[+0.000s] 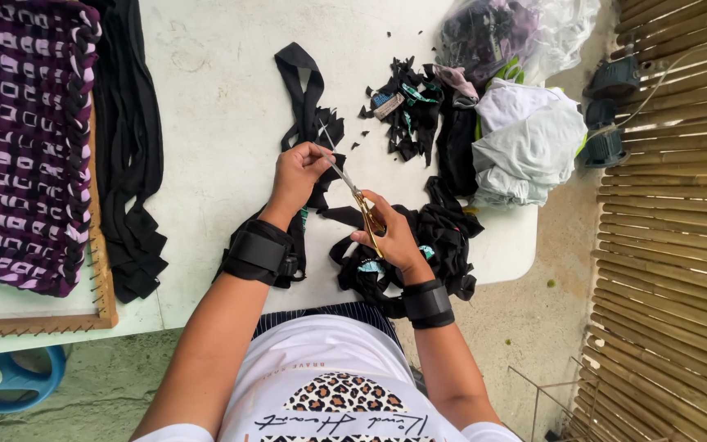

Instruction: The person cuts long strips of dark fabric from a larger piece of fabric with handheld scissors, then places the cut strips onto a pile on a table.

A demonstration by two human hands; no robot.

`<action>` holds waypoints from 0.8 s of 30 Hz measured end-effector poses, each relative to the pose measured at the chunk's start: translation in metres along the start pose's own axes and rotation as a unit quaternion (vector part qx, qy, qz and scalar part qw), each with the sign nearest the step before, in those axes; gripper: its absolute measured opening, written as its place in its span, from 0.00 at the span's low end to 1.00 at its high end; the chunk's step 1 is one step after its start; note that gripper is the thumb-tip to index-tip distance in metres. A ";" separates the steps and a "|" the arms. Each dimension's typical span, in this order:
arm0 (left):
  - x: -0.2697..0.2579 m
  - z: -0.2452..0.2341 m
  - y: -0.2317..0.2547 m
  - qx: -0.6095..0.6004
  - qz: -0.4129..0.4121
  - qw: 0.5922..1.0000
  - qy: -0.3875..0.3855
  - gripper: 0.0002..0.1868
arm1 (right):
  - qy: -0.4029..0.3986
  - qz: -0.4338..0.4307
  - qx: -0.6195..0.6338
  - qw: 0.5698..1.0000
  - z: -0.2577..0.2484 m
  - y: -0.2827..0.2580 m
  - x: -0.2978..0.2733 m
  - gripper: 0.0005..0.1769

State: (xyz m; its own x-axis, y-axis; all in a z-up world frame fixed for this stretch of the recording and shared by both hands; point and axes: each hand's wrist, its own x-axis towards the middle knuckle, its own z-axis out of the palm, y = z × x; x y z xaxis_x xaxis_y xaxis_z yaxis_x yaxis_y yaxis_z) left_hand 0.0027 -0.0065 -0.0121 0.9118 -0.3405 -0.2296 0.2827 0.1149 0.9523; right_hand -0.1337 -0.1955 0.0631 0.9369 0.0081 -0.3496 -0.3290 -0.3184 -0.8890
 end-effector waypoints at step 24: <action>0.002 0.012 0.007 -0.028 -0.048 0.998 0.016 0.07 | 0.037 0.061 0.036 0.997 0.001 0.012 0.009 0.45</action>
State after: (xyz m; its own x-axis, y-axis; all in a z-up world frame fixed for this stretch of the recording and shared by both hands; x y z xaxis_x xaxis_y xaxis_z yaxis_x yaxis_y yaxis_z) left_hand 0.0030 -0.0173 -0.0033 0.8887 -0.3229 -0.3254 0.3837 0.1354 0.9135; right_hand -0.1294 -0.1981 0.0492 0.8944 -0.0966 -0.4367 -0.4467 -0.2430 -0.8610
